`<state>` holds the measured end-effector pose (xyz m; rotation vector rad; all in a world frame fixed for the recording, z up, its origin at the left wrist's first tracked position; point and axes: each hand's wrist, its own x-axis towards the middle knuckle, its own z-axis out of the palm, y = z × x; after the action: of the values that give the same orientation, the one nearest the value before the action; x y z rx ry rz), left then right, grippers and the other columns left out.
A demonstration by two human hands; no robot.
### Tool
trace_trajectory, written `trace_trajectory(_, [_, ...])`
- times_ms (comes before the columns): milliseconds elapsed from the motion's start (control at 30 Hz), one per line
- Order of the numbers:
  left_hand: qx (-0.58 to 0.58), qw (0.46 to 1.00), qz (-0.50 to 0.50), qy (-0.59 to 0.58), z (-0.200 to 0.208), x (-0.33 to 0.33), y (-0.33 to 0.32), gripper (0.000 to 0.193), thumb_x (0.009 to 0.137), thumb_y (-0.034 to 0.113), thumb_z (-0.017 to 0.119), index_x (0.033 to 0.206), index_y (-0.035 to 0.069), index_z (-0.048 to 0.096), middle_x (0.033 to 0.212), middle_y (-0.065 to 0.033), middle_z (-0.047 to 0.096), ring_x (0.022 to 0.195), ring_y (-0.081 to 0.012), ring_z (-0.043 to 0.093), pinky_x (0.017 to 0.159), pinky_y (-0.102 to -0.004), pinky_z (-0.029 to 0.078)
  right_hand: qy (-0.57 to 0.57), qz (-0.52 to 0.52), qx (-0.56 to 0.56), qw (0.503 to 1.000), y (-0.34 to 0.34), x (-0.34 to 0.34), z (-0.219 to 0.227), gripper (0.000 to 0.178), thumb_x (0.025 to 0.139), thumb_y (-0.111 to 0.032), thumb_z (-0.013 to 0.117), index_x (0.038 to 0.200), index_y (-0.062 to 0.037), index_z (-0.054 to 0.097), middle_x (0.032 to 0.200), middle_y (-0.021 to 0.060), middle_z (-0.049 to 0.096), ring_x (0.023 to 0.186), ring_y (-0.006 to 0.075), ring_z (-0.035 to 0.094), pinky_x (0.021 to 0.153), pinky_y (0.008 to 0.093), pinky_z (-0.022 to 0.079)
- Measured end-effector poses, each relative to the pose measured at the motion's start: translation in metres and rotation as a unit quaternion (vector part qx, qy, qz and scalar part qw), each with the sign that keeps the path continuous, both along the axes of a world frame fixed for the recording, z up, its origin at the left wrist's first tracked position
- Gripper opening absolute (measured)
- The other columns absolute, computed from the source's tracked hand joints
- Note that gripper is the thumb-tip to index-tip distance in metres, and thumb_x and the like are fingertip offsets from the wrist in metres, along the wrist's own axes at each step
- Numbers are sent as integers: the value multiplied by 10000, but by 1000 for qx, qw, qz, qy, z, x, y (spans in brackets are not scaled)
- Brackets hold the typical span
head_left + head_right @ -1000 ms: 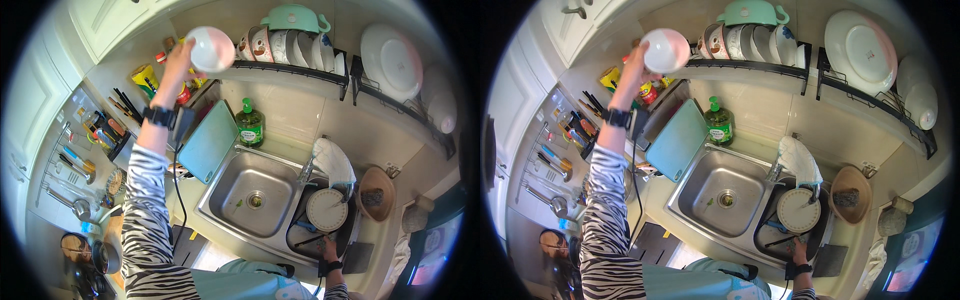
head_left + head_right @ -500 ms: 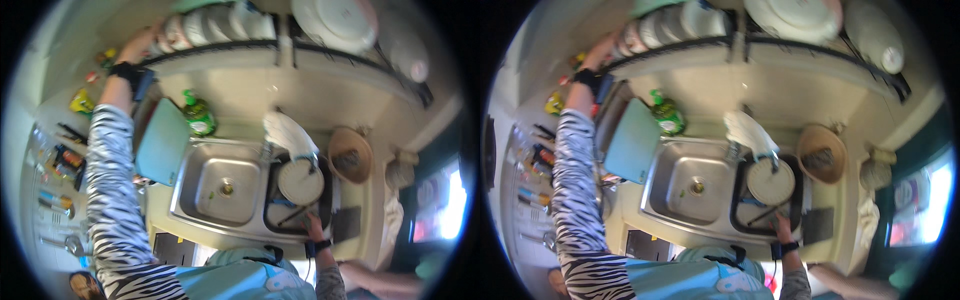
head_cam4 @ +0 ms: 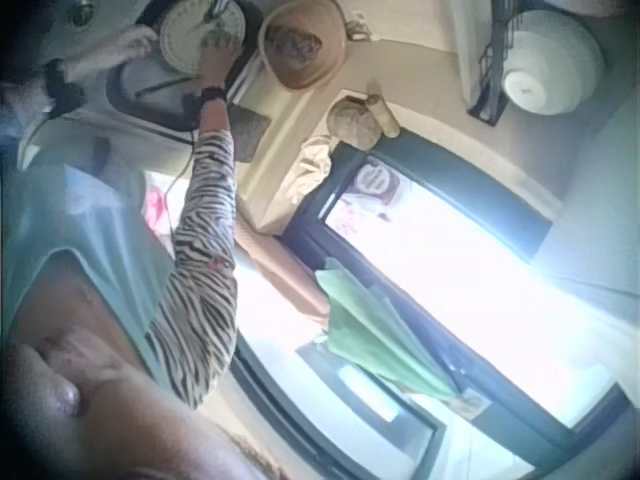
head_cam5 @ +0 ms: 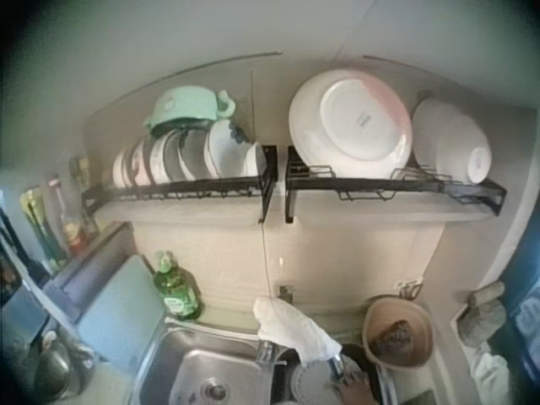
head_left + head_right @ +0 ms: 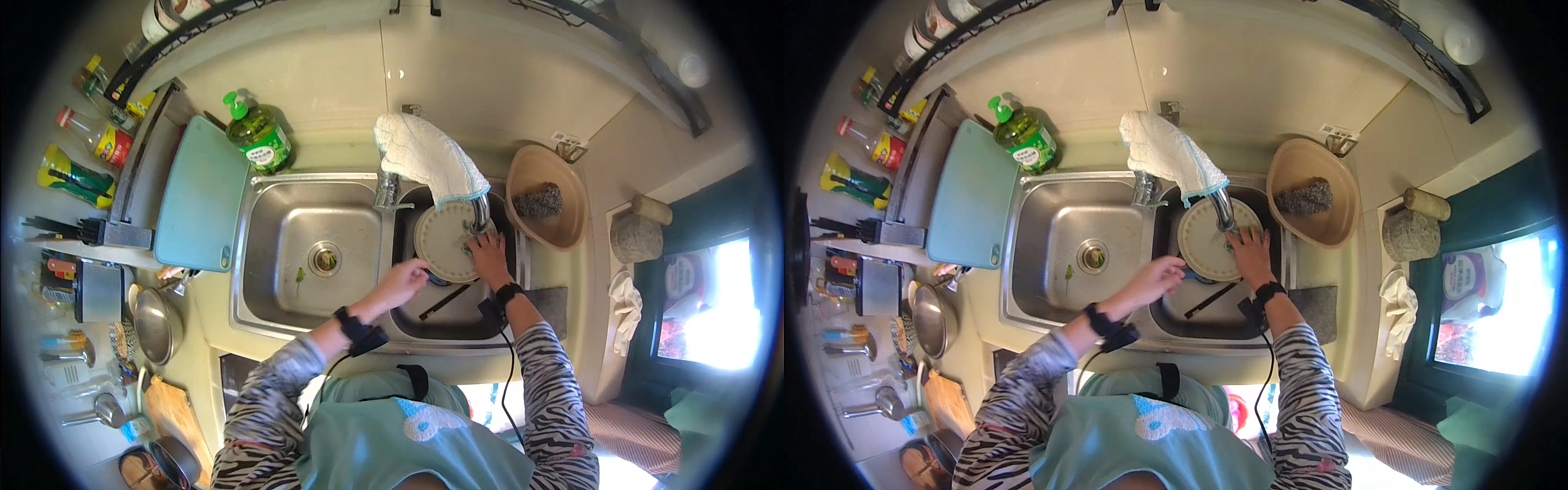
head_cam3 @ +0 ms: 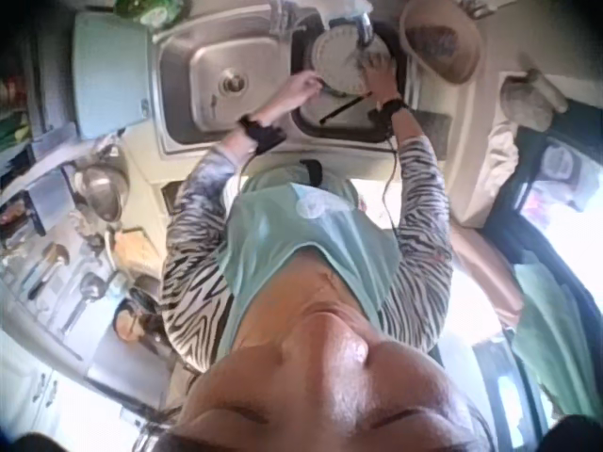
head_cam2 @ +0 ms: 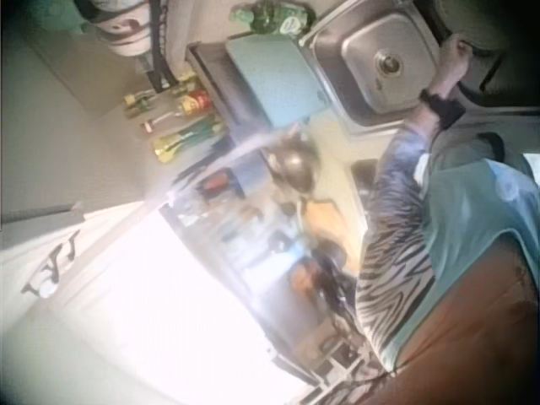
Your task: The person washes several plates, bowls, and chopsticks in a double-basin kitchen sink using a sponge and running water, then places the cleaned items on a wall-mounted drying rack. The person also washes a frying pan and a metal bowl.
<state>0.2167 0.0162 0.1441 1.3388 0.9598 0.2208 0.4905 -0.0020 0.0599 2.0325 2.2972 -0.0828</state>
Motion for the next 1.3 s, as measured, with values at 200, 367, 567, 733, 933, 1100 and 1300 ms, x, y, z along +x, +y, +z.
trace_trajectory(200, [194, 928, 261, 181, -130, 75, 7, 398, 812, 110, 582, 1090, -105, 395, 984, -295, 589, 954, -494, 553, 825, -499, 469, 25, -32, -24, 999, -15, -20, -19, 370, 844, -280, 572, 1132, -48, 581, 1180, 200, 534, 1168, 385, 464, 1024, 541, 316])
trace_trajectory(367, [114, 929, 311, 163, -143, 76, 8, 352, 852, 142, 530, 1125, -42, 405, 978, -322, 582, 937, -491, 559, 817, -522, 458, 374, -233, -163, 883, -12, -79, -48, 463, 891, -265, 511, 1244, 22, 423, 1201, 289, 508, 1178, 411, 446, 997, 467, 345])
trace_trajectory(567, [-52, 931, 362, 12, -172, 70, 5, 319, 925, 202, 416, 1166, -7, 430, 960, -292, 594, 865, -420, 622, 778, -462, 500, 648, -197, -43, 735, 41, -99, -84, 540, 891, -165, 527, 1346, 26, 310, 1310, 289, 400, 1159, 424, 467, 997, 414, 362])
trace_trajectory(733, [-237, 868, 421, -115, -192, 84, 1, 304, 885, 138, 467, 1152, -6, 483, 1009, -227, 606, 881, -332, 650, 708, -409, 544, 521, -94, -122, 840, 24, -76, -54, 419, 873, -131, 532, 1261, -2, 439, 1123, 219, 574, 1127, 412, 484, 967, 445, 381])
trace_trajectory(933, [-102, 922, 373, -25, -184, 93, -2, 399, 801, 39, 553, 1190, -13, 478, 1078, -206, 611, 924, -282, 655, 671, -422, 573, 70, 48, -55, 995, 2, -10, -12, 188, 749, -111, 600, 916, -43, 655, 915, 184, 634, 910, 367, 603, 845, 446, 465])
trace_trajectory(1100, [-161, 913, 367, -77, -166, 93, 1, 479, 805, 31, 536, 1279, 39, 465, 1118, -205, 613, 994, -273, 640, 677, -412, 587, 20, -34, -47, 998, 23, 21, -31, 244, 783, -87, 610, 998, 28, 604, 865, 205, 592, 908, 344, 601, 777, 428, 509])
trace_trajectory(1300, [-130, 928, 333, -102, -126, 98, 10, 674, 830, -3, 472, 1439, 157, 231, 1257, -198, 517, 985, -320, 628, 676, -417, 602, 243, -152, -17, 958, 48, 38, -46, 488, 821, -139, 632, 1241, 28, 447, 1116, 247, 507, 1051, 382, 557, 850, 454, 492])
